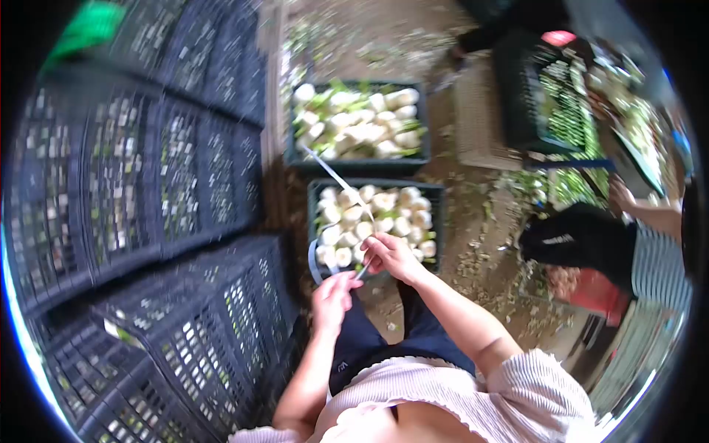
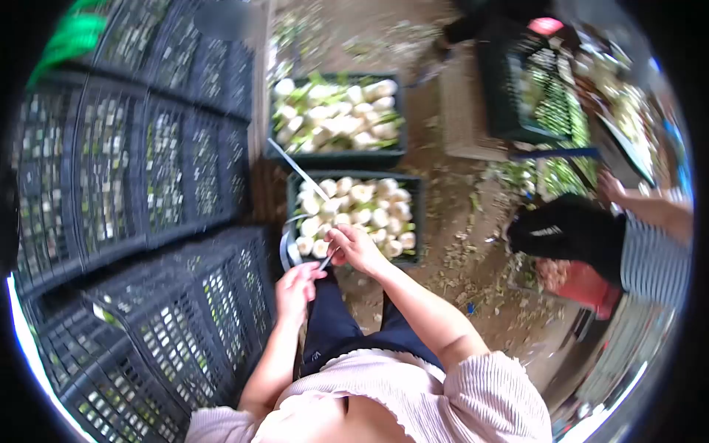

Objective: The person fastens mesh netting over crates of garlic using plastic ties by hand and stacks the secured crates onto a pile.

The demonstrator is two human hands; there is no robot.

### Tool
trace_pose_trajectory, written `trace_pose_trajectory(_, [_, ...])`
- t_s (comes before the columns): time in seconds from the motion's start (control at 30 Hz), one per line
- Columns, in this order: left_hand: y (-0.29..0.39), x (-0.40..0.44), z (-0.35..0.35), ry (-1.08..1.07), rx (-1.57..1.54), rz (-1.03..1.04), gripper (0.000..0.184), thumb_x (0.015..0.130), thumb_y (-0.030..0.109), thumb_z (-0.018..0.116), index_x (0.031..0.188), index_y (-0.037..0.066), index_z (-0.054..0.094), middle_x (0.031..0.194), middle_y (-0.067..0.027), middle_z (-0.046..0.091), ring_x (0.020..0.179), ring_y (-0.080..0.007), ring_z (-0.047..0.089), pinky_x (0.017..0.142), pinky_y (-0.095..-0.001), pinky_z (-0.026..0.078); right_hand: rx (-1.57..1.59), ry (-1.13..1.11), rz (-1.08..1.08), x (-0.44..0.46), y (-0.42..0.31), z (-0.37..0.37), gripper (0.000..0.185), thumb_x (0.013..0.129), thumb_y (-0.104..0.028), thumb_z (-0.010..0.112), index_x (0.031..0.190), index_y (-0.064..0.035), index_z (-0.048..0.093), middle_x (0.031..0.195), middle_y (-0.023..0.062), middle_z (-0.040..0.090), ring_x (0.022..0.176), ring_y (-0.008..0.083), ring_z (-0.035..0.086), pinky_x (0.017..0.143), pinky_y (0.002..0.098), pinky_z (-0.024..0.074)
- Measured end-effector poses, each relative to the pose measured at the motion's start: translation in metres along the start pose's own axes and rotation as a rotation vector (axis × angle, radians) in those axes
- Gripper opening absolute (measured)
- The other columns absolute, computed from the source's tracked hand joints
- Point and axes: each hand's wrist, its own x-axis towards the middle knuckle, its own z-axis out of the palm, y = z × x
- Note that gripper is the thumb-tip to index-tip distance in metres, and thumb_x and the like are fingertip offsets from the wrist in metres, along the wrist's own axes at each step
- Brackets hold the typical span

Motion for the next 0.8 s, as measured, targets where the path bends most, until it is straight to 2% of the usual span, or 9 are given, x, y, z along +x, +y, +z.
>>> trace_pose_trajectory(0.13, [0.031, -0.045, 0.003, 0.094, 0.083, 0.142, 0.026, 0.089, 0.020, 0.044, 0.097, -0.001, 0.057, 0.083, -0.0077, 0.062, 0.044, -0.0026, 0.039, 0.040, -0.0163, 0.033, -0.366, 0.257, -0.186, -0.066, -0.066, -0.064, 0.028, 0.089, -0.027, 0.041, 0.088, -0.0066, 0.059, 0.065, 0.0008, 0.051, 0.057, 0.0086, 0.047, 0.054, 0.0246, 0.0415])
trace_pose_trajectory(0.2, [0.035, -0.074, -0.002, 0.121, 0.094, 0.184, 0.026, 0.089, 0.021, 0.045, 0.096, 0.000, 0.058, 0.081, -0.0065, 0.062, 0.044, -0.0026, 0.040, 0.040, -0.0165, 0.033, -0.421, 0.297, -0.462, -0.086, -0.090, -0.078, 0.029, 0.089, -0.029, 0.040, 0.088, -0.0068, 0.059, 0.072, 0.0015, 0.053, 0.063, 0.0110, 0.044, 0.060, 0.0277, 0.0398])
trace_pose_trajectory(0.23, [0.033, -0.090, -0.006, 0.135, 0.082, 0.193, 0.025, 0.088, 0.020, 0.045, 0.096, 0.001, 0.058, 0.080, -0.0058, 0.062, 0.044, -0.0026, 0.040, 0.040, -0.0167, 0.033, -0.448, 0.299, -0.403, -0.102, -0.113, -0.070, 0.029, 0.089, -0.028, 0.040, 0.089, -0.0067, 0.059, 0.070, 0.0009, 0.052, 0.061, 0.0099, 0.043, 0.058, 0.0260, 0.0385])
trace_pose_trajectory(0.33, [0.020, -0.128, -0.006, 0.169, -0.047, 0.191, 0.023, 0.088, 0.019, 0.045, 0.097, 0.003, 0.058, 0.075, -0.0043, 0.060, 0.043, -0.0038, 0.040, 0.039, -0.0174, 0.032, -0.447, 0.146, -0.610, -0.120, -0.172, -0.019, 0.024, 0.090, -0.023, 0.040, 0.090, -0.0074, 0.058, 0.058, -0.0041, 0.039, 0.051, 0.0048, 0.035, 0.046, 0.0200, 0.0295])
trace_pose_trajectory(0.43, [0.011, -0.159, -0.002, 0.230, -0.007, 0.309, 0.023, 0.088, 0.023, 0.046, 0.094, 0.005, 0.060, 0.073, -0.0001, 0.060, 0.045, -0.0038, 0.040, 0.041, -0.0181, 0.034, -0.747, -0.065, -0.947, -0.137, -0.227, 0.062, 0.022, 0.090, -0.022, 0.041, 0.093, -0.0064, 0.057, 0.054, -0.0011, 0.039, 0.048, 0.0064, 0.036, 0.046, 0.0225, 0.0314])
trace_pose_trajectory(0.5, [0.011, -0.174, -0.001, 0.284, 0.064, 0.353, 0.023, 0.088, 0.023, 0.046, 0.094, 0.006, 0.060, 0.073, 0.0010, 0.060, 0.046, -0.0037, 0.041, 0.042, -0.0182, 0.035, -0.769, -0.166, -1.354, -0.154, -0.254, 0.133, 0.021, 0.088, -0.021, 0.043, 0.096, -0.0065, 0.057, 0.054, 0.0056, 0.047, 0.048, 0.0169, 0.047, 0.049, 0.0307, 0.0376])
trace_pose_trajectory(0.57, [0.008, -0.185, -0.009, 0.270, 0.055, 0.385, 0.024, 0.088, 0.023, 0.046, 0.094, 0.006, 0.060, 0.073, 0.0012, 0.059, 0.046, -0.0036, 0.041, 0.043, -0.0186, 0.035, -0.919, -0.282, -1.375, -0.197, -0.280, 0.203, 0.020, 0.087, -0.022, 0.045, 0.094, -0.0055, 0.054, 0.062, 0.0123, 0.055, 0.058, 0.0302, 0.056, 0.055, 0.0391, 0.0413])
trace_pose_trajectory(0.63, [0.008, -0.189, -0.022, 0.238, 0.040, 0.417, 0.024, 0.088, 0.023, 0.046, 0.094, 0.005, 0.060, 0.074, 0.0007, 0.059, 0.046, -0.0033, 0.041, 0.043, -0.0181, 0.035, -1.184, -0.306, -1.420, -0.225, -0.297, 0.269, 0.023, 0.086, -0.026, 0.045, 0.088, -0.0046, 0.051, 0.067, 0.0146, 0.058, 0.066, 0.0341, 0.057, 0.056, 0.0416, 0.0424])
trace_pose_trajectory(0.8, [0.023, -0.190, -0.061, 0.152, -0.026, 0.469, 0.024, 0.089, 0.022, 0.045, 0.094, 0.005, 0.060, 0.074, 0.0003, 0.058, 0.045, -0.0029, 0.040, 0.041, -0.0169, 0.034, -1.509, -0.461, -1.757, -0.234, -0.288, 0.420, 0.029, 0.086, -0.035, 0.044, 0.089, -0.0076, 0.053, 0.068, 0.0110, 0.059, 0.069, 0.0289, 0.059, 0.061, 0.0380, 0.0461])
